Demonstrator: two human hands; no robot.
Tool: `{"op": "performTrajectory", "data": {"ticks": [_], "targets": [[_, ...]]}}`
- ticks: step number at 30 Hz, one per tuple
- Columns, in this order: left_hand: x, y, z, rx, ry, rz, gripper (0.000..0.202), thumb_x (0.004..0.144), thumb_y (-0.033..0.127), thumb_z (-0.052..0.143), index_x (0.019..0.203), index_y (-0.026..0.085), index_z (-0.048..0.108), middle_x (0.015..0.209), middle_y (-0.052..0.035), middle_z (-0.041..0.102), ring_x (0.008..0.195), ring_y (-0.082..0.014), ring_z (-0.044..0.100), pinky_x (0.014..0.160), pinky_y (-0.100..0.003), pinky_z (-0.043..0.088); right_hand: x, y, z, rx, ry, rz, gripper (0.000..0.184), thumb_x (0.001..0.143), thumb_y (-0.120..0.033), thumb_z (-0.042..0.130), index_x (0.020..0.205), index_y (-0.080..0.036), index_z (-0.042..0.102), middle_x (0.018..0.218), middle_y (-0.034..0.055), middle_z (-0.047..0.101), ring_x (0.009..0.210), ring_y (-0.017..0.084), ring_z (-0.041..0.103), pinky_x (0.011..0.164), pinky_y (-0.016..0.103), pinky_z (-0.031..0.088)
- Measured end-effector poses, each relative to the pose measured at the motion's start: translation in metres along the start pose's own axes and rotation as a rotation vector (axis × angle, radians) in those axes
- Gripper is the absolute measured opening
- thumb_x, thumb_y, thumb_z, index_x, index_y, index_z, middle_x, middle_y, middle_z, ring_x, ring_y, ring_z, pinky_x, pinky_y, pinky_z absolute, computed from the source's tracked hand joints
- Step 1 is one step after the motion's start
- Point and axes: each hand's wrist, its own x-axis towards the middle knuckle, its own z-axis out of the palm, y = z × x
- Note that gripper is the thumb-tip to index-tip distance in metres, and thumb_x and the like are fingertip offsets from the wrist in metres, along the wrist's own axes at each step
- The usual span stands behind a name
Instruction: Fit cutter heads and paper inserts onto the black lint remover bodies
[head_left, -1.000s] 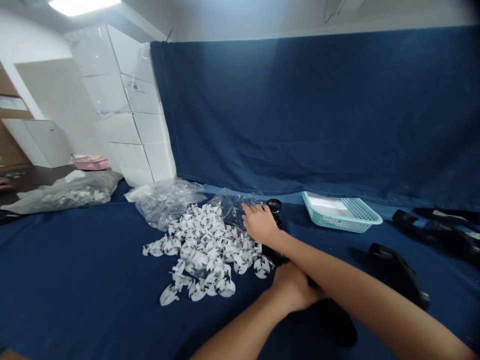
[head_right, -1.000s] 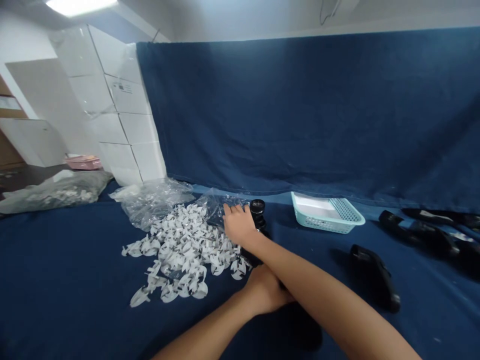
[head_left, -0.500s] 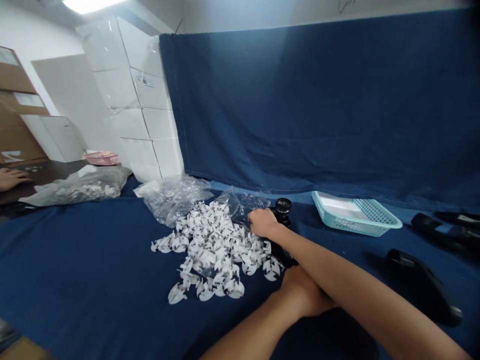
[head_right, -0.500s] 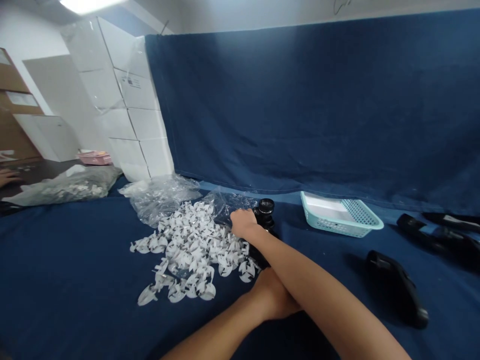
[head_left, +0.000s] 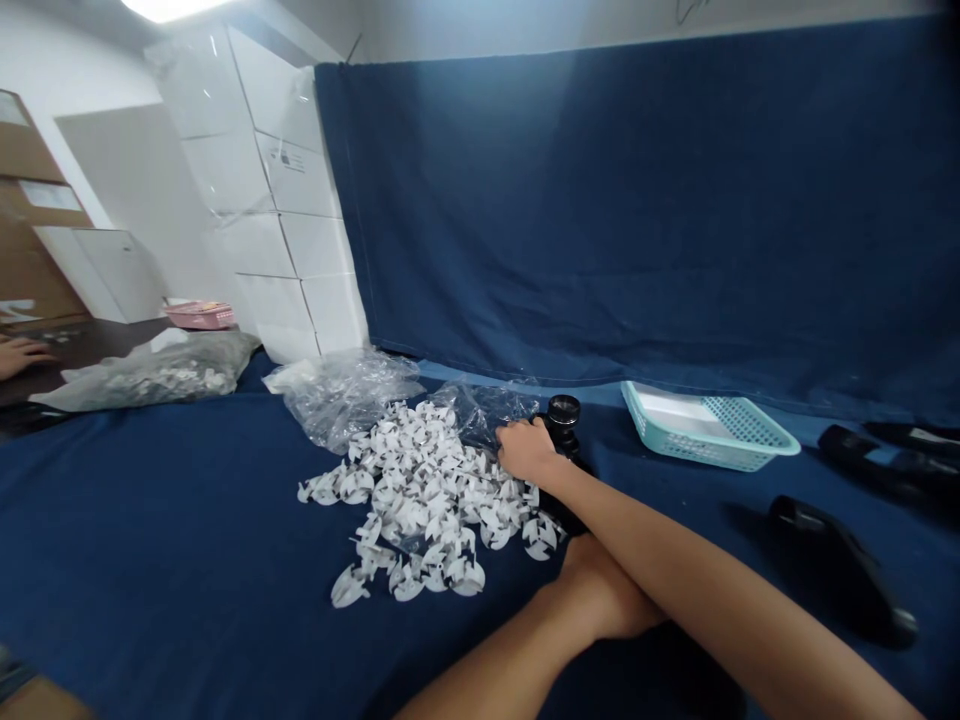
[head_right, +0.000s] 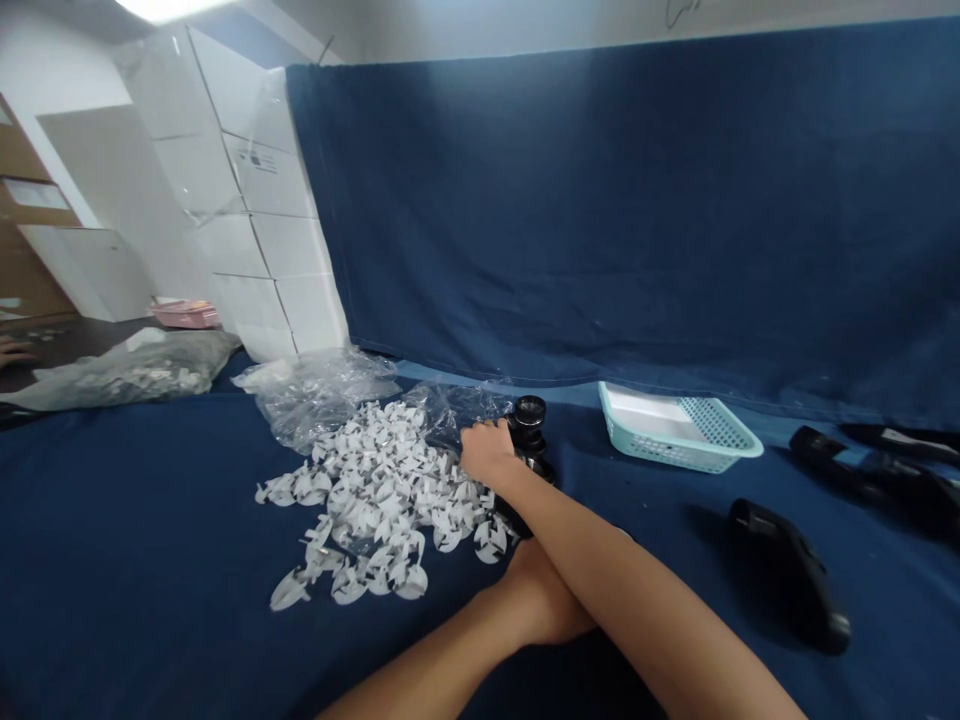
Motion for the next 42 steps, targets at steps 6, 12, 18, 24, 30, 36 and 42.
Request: {"op": "performTrajectory", "data": {"ticks": [6, 12, 18, 24, 30, 36, 42], "targets": [[-0.004, 0.003, -0.006, 0.086, -0.059, -0.033, 0.055, 0.083, 0.052, 0.056, 0.134, 0.031, 0.053, 0.138, -0.0033, 0.056, 0.122, -0.0413, 0.053, 0.097, -0.054, 0.048, -0.005, 0.005, -0.021, 0.06, 0.158, 0.058, 0.033, 0.097, -0.038, 0.046, 0.12, -0.018, 0.059, 0.128, 0.0115, 0.057, 0.117, 0.027, 0.053, 0.097, 0.047, 0.042], [-0.005, 0.009, -0.013, 0.077, -0.079, -0.194, 0.085, 0.07, 0.067, 0.061, 0.139, 0.023, 0.04, 0.132, -0.015, 0.058, 0.109, -0.0432, 0.06, 0.09, -0.057, 0.05, -0.002, 0.05, -0.053, 0.069, 0.179, 0.226, 0.044, 0.096, -0.038, 0.043, 0.134, -0.016, 0.049, 0.142, 0.0197, 0.045, 0.127, 0.038, 0.041, 0.099, 0.055, 0.034], [-0.004, 0.009, -0.012, 0.11, -0.11, -0.224, 0.087, 0.07, 0.07, 0.06, 0.14, 0.024, 0.035, 0.132, -0.0149, 0.056, 0.113, -0.0428, 0.057, 0.094, -0.055, 0.047, 0.009, 0.1, -0.06, 0.093, -0.088, 0.25, 0.033, 0.092, -0.039, 0.059, 0.116, -0.016, 0.06, 0.116, 0.0082, 0.063, 0.1, 0.022, 0.063, 0.086, 0.044, 0.052], [-0.006, 0.009, -0.012, 0.13, -0.083, -0.202, 0.089, 0.069, 0.074, 0.057, 0.141, 0.025, 0.035, 0.132, -0.0135, 0.057, 0.111, -0.0408, 0.06, 0.093, -0.055, 0.049, 0.011, 0.105, -0.048, 0.14, -0.096, 0.139, 0.027, 0.093, -0.032, 0.058, 0.116, -0.018, 0.06, 0.121, 0.0082, 0.061, 0.103, 0.022, 0.062, 0.088, 0.043, 0.052], [-0.005, 0.011, -0.014, 0.122, -0.079, -0.199, 0.087, 0.07, 0.071, 0.059, 0.14, 0.025, 0.036, 0.132, -0.0134, 0.057, 0.112, -0.0408, 0.059, 0.095, -0.054, 0.048, 0.013, 0.102, -0.042, 0.198, -0.031, 0.087, 0.026, 0.093, -0.031, 0.058, 0.116, -0.018, 0.06, 0.121, 0.0079, 0.061, 0.103, 0.022, 0.062, 0.088, 0.042, 0.052], [-0.004, 0.009, -0.013, 0.119, -0.083, -0.204, 0.088, 0.069, 0.071, 0.06, 0.14, 0.025, 0.036, 0.131, -0.0141, 0.058, 0.111, -0.0416, 0.059, 0.093, -0.055, 0.048, 0.01, 0.098, -0.043, 0.223, 0.076, 0.104, 0.028, 0.093, -0.03, 0.059, 0.117, -0.017, 0.059, 0.121, 0.0088, 0.061, 0.104, 0.022, 0.062, 0.088, 0.043, 0.052], [-0.002, 0.008, -0.013, 0.12, -0.102, -0.195, 0.086, 0.07, 0.07, 0.06, 0.139, 0.026, 0.036, 0.13, -0.0143, 0.058, 0.111, -0.0415, 0.059, 0.092, -0.054, 0.048, -0.008, 0.082, -0.07, 0.296, 0.241, 0.065, 0.044, 0.082, -0.002, 0.058, 0.123, -0.017, 0.061, 0.125, 0.0134, 0.059, 0.113, 0.028, 0.058, 0.099, 0.045, 0.043]]}}
